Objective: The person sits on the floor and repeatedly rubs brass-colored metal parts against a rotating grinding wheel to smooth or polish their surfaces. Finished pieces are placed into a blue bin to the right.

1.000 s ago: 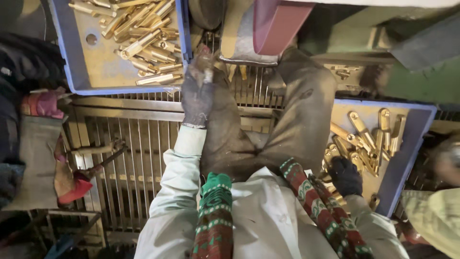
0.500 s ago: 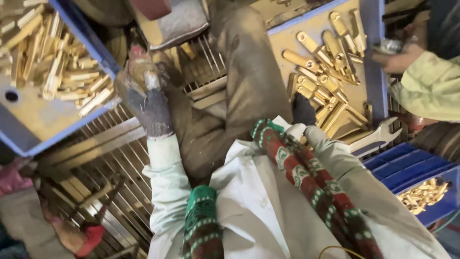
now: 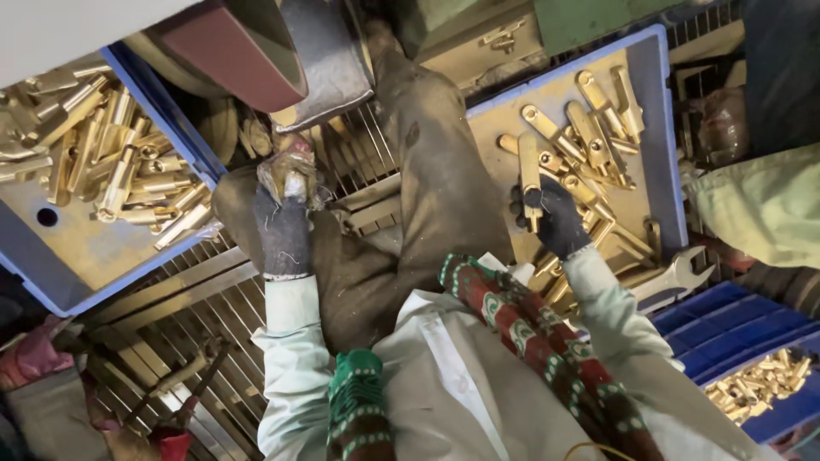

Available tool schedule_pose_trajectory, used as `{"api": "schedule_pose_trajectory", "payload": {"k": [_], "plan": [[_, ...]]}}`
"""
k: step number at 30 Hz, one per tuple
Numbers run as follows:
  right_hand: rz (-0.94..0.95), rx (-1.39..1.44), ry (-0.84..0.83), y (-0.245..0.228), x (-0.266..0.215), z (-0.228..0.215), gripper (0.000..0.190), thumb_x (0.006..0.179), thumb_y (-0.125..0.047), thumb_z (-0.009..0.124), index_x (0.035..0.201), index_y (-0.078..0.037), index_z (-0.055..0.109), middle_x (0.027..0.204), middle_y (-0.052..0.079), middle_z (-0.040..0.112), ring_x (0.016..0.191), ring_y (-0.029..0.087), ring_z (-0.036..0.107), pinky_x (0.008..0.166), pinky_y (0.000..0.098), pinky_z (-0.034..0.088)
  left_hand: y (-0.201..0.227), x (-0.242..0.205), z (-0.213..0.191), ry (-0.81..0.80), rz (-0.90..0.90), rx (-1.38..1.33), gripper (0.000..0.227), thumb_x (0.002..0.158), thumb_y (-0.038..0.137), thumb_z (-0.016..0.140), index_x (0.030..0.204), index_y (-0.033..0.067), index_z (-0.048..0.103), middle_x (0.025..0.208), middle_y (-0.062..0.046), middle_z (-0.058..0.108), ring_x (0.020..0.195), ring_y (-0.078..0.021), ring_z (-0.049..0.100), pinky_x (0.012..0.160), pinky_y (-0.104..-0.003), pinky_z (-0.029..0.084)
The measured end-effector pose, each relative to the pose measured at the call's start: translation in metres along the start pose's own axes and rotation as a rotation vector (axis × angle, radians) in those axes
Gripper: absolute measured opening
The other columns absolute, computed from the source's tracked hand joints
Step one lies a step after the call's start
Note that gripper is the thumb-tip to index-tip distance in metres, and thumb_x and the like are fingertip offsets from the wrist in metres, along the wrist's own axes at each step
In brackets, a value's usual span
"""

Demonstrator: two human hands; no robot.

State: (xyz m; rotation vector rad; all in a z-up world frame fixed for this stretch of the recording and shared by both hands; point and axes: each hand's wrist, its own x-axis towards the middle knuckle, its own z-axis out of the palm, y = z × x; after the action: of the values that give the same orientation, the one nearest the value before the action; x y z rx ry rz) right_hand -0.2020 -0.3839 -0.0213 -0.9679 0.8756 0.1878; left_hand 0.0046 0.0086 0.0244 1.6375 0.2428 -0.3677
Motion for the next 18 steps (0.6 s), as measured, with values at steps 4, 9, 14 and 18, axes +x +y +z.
{"api": "schedule_pose_trajectory", "payload": {"k": [4, 9, 14, 18], "plan": [[-0.071, -0.363, -0.224, -0.065, -0.024, 0.06, 0.043, 0.079, -0.011, 0.076, 0.12, 0.0, 0.068, 0.096, 0.013, 0.068, 0.077, 0.02, 0.066, 0.062, 0.0315, 0.052, 0.013, -0.002, 0.018, -0.192, -0.039, -0.359, 0.054, 0.103, 0.042, 0.059, 0.142, 0.005, 0.058, 0.111, -0.004, 0.066, 0.083, -0.0117, 0.06, 0.065, -0.025, 0.046], [-0.885, -1.088, -0.49, -0.081, -0.018, 0.144, 0.064, 0.077, -0.021, 0.088, 0.132, -0.001, 0.061, 0.126, 0.012, 0.067, 0.106, 0.025, 0.067, 0.086, 0.0354, 0.056, 0.018, -0.026, 0.043, -0.437, 0.106, -0.375, 0.056, 0.103, 0.039, 0.069, 0.142, 0.001, 0.057, 0.13, -0.009, 0.067, 0.105, -0.0157, 0.063, 0.09, -0.03, 0.055], [-0.739, -0.834, -0.528, -0.07, -0.018, 0.182, 0.066, 0.074, -0.016, 0.09, 0.133, -0.004, 0.062, 0.133, 0.011, 0.065, 0.12, 0.022, 0.067, 0.102, 0.0343, 0.056, 0.007, -0.046, 0.03, -0.303, 0.147, -0.469, 0.065, 0.096, 0.042, 0.076, 0.14, -0.0004, 0.056, 0.134, -0.009, 0.065, 0.119, -0.0166, 0.063, 0.101, -0.033, 0.054], [-0.607, -0.251, -0.526, -0.048, -0.007, 0.202, 0.062, 0.077, -0.008, 0.089, 0.133, -0.005, 0.063, 0.134, 0.009, 0.065, 0.127, 0.022, 0.065, 0.112, 0.0354, 0.054, 0.002, -0.046, 0.024, -0.258, 0.325, -0.554, 0.074, 0.094, 0.047, 0.078, 0.146, 0.0023, 0.049, 0.14, -0.005, 0.061, 0.127, -0.0162, 0.061, 0.107, -0.031, 0.052]]}}
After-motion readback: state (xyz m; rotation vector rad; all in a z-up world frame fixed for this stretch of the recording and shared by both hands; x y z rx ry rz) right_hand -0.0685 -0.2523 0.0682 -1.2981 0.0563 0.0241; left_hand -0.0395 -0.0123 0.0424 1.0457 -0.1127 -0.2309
